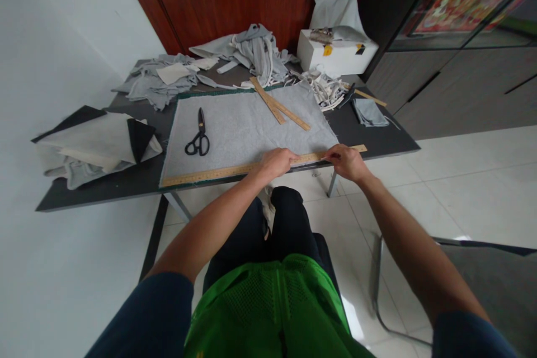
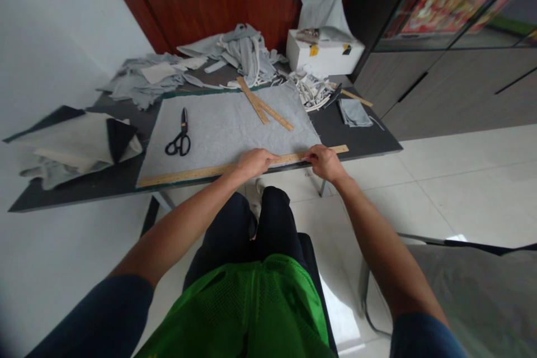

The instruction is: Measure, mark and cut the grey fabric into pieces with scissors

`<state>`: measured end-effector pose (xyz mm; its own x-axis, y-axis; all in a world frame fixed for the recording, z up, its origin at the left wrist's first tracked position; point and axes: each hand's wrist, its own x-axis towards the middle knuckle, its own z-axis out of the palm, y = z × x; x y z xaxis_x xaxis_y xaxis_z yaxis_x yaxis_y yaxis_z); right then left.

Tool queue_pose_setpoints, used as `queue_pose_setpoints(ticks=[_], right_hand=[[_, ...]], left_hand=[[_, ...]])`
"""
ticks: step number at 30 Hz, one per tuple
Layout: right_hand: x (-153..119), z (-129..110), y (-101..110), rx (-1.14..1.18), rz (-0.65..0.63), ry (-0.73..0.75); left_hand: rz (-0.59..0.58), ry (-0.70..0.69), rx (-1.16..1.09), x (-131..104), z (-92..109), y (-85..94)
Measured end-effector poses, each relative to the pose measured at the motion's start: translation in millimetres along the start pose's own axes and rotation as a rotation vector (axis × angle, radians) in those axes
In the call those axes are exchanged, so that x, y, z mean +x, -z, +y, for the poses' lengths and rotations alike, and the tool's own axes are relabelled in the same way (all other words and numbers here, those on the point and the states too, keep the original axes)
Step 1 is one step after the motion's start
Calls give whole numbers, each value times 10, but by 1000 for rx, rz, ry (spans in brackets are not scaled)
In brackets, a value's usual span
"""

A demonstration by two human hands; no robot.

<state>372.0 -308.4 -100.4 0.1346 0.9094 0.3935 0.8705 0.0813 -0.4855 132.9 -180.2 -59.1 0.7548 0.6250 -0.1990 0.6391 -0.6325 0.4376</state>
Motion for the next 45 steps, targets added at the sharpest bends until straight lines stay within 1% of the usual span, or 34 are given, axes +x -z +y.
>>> queue_pose_setpoints(ticks=[3,8,10,15,18,21,23,28,30,37,41,43,45], right_hand=[[-30,83,68,-45,31,-30],[-24,79,65,-20,18,7],[-42,151,105,-43,25,2],[-125,393,265,-143,87,-76],[-124,372,262,-147,90,-74],[-93,288,209,-119,64,-42],[-89,287,200,-106,53,-31],[-157,496,305,-175,100,-79],[-176,543,331,-201,118,-87],[-141,471,275,-144,64,-52],[-179,518,364,-165,119,-88],[-190,469,377,-165,136,-94],[-172,337,325,-134,120,-62]], left_hand=[[22,-46,59,13,-22,-29],[20,-74,122,23,-37,-41],[18,-73,133,22,-37,-41],[31,-54,133,25,-37,-52],[34,-53,120,26,-39,-57],[33,-59,105,24,-37,-52],[27,-51,104,20,-32,-46],[23,-70,126,10,-20,-32],[26,-70,128,10,-22,-34],[25,-64,114,26,-46,-56],[30,-55,102,26,-51,-62],[31,-54,100,26,-54,-66],[33,-59,102,27,-58,-70]])
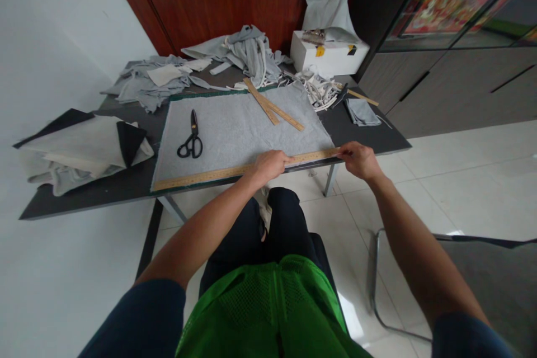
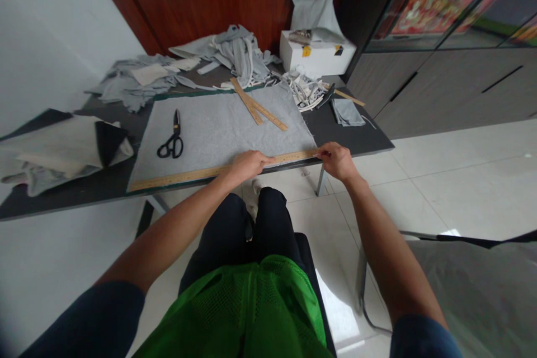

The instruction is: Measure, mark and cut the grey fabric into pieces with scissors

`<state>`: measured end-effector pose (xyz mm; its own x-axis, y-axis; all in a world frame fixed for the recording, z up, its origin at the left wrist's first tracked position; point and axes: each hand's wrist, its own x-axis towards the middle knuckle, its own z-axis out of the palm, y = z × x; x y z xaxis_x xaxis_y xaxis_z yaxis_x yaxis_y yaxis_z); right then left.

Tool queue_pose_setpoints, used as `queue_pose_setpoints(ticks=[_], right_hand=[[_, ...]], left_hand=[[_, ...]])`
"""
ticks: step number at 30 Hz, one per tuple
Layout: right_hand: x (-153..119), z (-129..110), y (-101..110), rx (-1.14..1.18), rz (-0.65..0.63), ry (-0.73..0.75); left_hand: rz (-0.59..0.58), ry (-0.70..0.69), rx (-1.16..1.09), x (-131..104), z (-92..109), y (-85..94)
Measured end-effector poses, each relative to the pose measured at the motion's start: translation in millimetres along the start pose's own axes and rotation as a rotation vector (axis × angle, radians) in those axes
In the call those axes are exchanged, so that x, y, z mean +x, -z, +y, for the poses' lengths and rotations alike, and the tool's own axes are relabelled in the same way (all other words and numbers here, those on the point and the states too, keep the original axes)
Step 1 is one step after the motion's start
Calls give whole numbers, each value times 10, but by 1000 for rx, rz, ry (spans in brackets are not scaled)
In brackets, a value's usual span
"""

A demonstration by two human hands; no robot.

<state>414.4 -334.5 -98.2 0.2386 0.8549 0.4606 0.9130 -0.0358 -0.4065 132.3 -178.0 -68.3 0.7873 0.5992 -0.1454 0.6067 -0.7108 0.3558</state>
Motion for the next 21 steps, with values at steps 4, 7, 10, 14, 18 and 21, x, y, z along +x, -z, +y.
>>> queue_pose_setpoints(ticks=[4,7,10,14,18,21], right_hand=[[65,-402,-207,134,-53,76],[117,-596,-353,190,-76,93],[134,-643,-407,213,-80,99],[111,-620,-408,228,-91,118],[92,-598,-450,248,-80,142],[87,-506,-447,230,-69,159]], left_hand=[[10,-14,16,0,-4,-6],[11,-20,26,-3,-3,-5],[6,-28,27,-6,-2,2],[-6,-22,26,-9,3,15],[-4,-11,41,-10,15,20],[-11,-8,32,-9,21,20]])
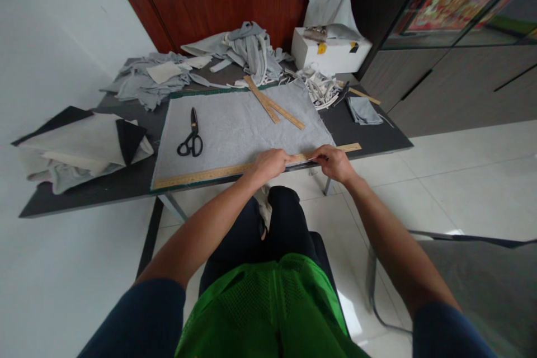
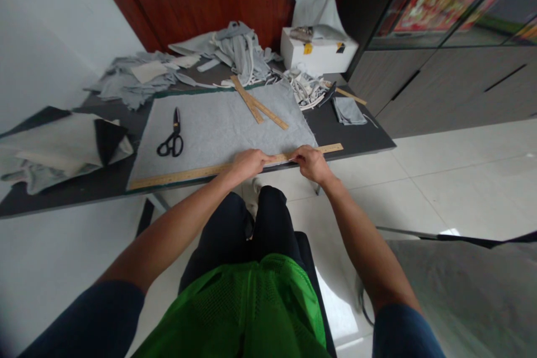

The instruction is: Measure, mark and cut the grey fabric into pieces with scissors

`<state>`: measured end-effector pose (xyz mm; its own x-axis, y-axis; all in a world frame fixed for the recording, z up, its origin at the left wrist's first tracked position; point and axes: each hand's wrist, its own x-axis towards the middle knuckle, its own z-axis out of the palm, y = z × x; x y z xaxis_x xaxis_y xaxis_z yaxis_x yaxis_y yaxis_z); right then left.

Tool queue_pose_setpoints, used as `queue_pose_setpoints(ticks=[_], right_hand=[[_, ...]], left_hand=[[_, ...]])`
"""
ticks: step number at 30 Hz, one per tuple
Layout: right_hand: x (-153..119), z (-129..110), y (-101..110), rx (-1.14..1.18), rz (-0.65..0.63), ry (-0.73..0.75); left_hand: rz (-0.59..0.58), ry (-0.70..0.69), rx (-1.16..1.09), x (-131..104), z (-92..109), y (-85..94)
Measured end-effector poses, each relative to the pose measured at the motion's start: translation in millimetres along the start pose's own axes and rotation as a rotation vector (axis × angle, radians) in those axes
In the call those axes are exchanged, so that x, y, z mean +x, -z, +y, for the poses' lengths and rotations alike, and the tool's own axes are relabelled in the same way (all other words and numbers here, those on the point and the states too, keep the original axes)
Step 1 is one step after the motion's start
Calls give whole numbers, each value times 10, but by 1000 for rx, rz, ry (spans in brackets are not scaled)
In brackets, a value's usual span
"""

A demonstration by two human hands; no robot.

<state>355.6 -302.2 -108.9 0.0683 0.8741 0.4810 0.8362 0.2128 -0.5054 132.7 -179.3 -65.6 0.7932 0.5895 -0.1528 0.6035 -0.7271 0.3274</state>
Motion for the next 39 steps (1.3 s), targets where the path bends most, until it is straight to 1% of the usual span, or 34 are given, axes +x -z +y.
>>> queue_pose_setpoints(ticks=[2,5,7,9,11,13,15,19,22,25,28,29,31,33,35,37,39], right_hand=[[-37,111,92,-48,-3,-3],[-126,312,323,-177,9,-55],[-177,407,477,-258,31,-96],[-193,426,576,-293,55,-124],[-159,366,594,-274,86,-147],[-82,252,534,-210,111,-168],[21,120,416,-117,114,-187],[232,-121,105,94,129,-246],[368,-282,-134,205,112,-306],[471,-417,-334,288,48,-346],[523,-485,-459,346,-3,-384],[528,-491,-481,357,-10,-395],[528,-486,-500,373,-20,-411],[521,-475,-502,387,-36,-419],[515,-475,-503,390,-50,-422],[512,-489,-508,380,-58,-421],[512,-509,-510,363,-61,-417]], left_hand=[[5,-5,-6,4,-1,0],[18,-22,-9,16,-11,-4],[21,-26,-19,24,-20,-14],[30,-27,-34,26,-24,-30],[53,-27,-38,15,-14,-44],[90,-6,-24,-10,10,-44],[129,51,3,-46,37,-24],[187,207,41,-109,40,29],[188,277,27,-130,-7,20],[183,286,5,-137,-48,-16],[181,238,-43,-143,-96,4],[170,214,-80,-146,-126,30],[86,169,-213,-156,-214,103],[-48,145,-429,-175,-330,177],[-125,144,-670,-203,-448,223],[-103,150,-855,-233,-540,227],[-50,151,-942,-256,-595,192]])
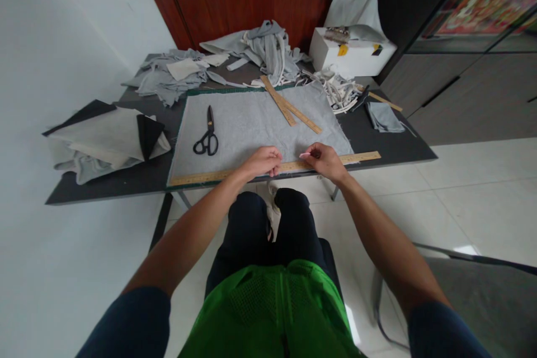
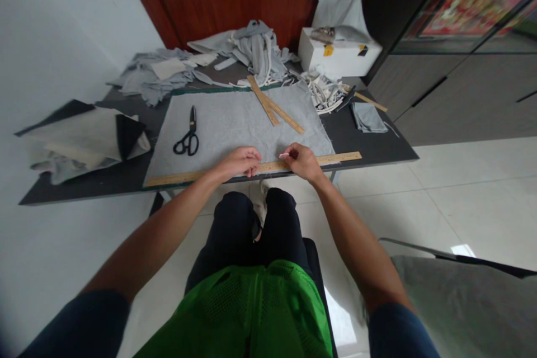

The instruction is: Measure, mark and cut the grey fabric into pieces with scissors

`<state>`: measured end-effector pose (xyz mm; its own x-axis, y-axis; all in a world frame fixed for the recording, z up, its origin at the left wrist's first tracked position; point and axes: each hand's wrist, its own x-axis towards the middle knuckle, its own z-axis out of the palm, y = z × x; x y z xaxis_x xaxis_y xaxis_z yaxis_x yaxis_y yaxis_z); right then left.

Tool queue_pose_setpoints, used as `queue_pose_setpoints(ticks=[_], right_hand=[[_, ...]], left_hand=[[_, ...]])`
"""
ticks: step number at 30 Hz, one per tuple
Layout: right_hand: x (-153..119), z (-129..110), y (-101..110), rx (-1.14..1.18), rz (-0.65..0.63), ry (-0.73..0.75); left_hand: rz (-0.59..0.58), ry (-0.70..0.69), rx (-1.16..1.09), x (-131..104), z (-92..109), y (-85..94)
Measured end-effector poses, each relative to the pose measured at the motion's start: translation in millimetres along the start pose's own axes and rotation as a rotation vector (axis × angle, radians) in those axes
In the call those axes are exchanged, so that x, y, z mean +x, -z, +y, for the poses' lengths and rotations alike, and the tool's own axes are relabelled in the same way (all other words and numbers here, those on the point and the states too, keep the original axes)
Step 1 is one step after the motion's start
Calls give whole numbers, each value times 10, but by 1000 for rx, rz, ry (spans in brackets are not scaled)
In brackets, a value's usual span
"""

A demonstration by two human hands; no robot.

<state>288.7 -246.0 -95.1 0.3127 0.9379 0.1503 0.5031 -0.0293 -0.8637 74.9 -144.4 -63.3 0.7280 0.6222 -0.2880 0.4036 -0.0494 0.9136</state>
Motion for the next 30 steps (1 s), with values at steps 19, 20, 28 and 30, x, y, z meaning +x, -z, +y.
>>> queue_pose_setpoints(ticks=[19,20,28,30], right_hand=[[261,-272,-303,118,-273,176],[274,-275,-326,117,-298,190],[301,-321,-411,51,-472,250],[310,-343,-425,34,-472,244]], left_hand=[[154,-76,-585,-56,-189,81],[158,-79,-604,-65,-188,88],[222,-97,-653,-80,-198,102],[217,-99,-653,-78,-205,104]])
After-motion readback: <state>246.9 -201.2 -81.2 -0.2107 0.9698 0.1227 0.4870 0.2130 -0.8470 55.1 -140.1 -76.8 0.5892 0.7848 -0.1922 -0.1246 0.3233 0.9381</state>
